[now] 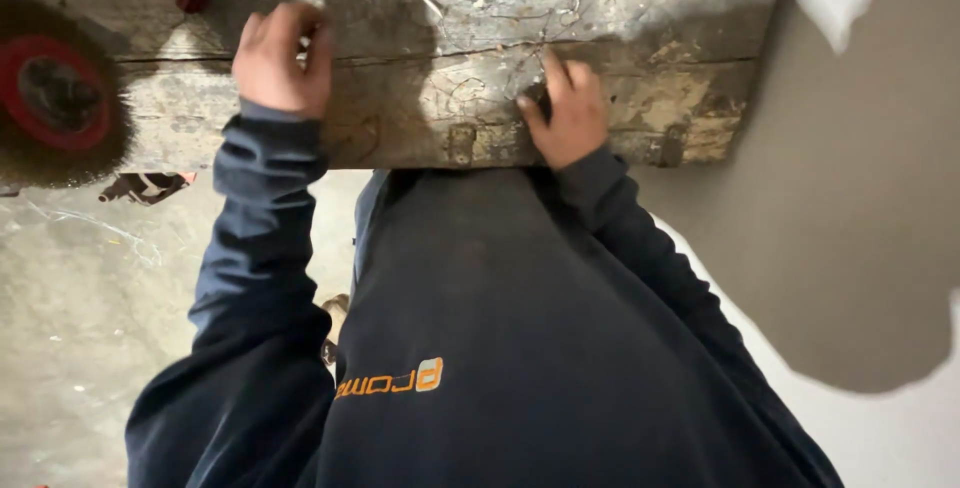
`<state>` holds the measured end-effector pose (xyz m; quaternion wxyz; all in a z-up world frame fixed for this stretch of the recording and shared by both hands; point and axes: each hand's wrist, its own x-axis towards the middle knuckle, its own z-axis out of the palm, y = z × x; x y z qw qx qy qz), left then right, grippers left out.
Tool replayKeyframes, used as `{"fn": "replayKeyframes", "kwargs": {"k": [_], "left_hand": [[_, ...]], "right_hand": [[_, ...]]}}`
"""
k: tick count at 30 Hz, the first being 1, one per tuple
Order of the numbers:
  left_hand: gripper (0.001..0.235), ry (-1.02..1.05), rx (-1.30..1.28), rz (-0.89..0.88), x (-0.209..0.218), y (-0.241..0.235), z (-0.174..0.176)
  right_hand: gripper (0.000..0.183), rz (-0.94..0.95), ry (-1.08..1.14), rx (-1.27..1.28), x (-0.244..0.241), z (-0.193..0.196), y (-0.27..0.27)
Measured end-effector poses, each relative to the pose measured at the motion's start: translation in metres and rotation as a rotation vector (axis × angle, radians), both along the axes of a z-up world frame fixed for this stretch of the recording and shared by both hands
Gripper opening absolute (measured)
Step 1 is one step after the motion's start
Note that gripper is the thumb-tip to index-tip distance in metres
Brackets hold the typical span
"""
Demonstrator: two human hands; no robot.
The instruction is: The recorder is disassembling an electrical component to extract and organize copper wire in a workshop.
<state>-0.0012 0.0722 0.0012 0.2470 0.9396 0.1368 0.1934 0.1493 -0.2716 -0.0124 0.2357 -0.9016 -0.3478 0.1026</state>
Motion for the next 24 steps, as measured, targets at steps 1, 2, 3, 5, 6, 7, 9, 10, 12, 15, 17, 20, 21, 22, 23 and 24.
{"fn": "replayKeyframes", "kwargs": {"k": [1, 2, 3, 5, 6, 7, 9, 10, 12, 15, 17, 20, 21, 22, 23, 24], "left_hand": [[0.012, 0.002, 0.002, 0.003, -0.008, 0.000, -0.003], [0.010, 0.027, -0.037, 0.028, -0.016, -0.001, -0.006], [0.010, 0.051, -0.076, 0.054, -0.024, -0.002, -0.009], [0.012, 0.104, -0.170, 0.054, -0.025, -0.016, -0.007], [0.016, 0.154, -0.263, 0.050, -0.026, -0.022, -0.007], [0.016, 0.154, -0.263, 0.061, -0.028, -0.026, -0.001], [0.031, 0.251, -0.107, 0.025, -0.030, -0.031, 0.012], [0.031, 0.252, -0.106, 0.036, -0.038, -0.032, 0.014], [0.047, 0.285, -0.182, 0.083, -0.053, -0.034, 0.019], [0.081, 0.361, 0.045, 0.040, -0.081, -0.039, -0.002], [0.098, 0.422, 0.008, 0.019, -0.088, -0.056, -0.012], [0.121, 0.461, -0.060, -0.015, -0.072, -0.088, -0.024], [0.128, 0.447, -0.093, -0.020, -0.062, -0.100, -0.027], [0.128, 0.444, -0.098, -0.025, -0.051, -0.108, -0.032], [0.122, 0.372, -0.118, -0.042, -0.040, -0.116, -0.036], [0.115, 0.298, -0.136, -0.063, -0.027, -0.124, -0.041]], "right_hand": [[0.066, 0.003, 0.002, 0.002, -0.001, 0.003, 0.011], [0.064, 0.045, -0.018, 0.028, -0.001, 0.007, 0.021], [0.061, 0.087, -0.038, 0.055, -0.002, 0.010, 0.032], [0.060, 0.141, -0.025, 0.089, -0.006, 0.008, 0.048], [0.059, 0.192, -0.015, 0.125, -0.008, 0.006, 0.057], [0.059, 0.203, -0.012, 0.126, -0.009, 0.009, 0.063], [0.059, 0.340, 0.025, 0.169, -0.012, 0.014, 0.076], [0.059, 0.351, 0.027, 0.171, -0.010, 0.019, 0.078], [0.058, 0.349, 0.197, 0.130, -0.006, 0.028, 0.080], [0.048, 0.214, 0.099, 0.067, 0.009, 0.031, 0.053], [0.049, 0.213, 0.079, 0.081, 0.022, 0.016, 0.026], [0.053, 0.146, -0.125, 0.082, 0.047, -0.018, 0.000], [0.056, 0.088, -0.300, 0.069, 0.058, -0.030, -0.006], [0.056, 0.086, -0.303, 0.062, 0.065, -0.036, -0.003], [0.059, 0.073, -0.395, 0.055, 0.073, -0.042, -0.001], [0.063, 0.057, -0.490, 0.048, 0.082, -0.048, 0.001]]}}
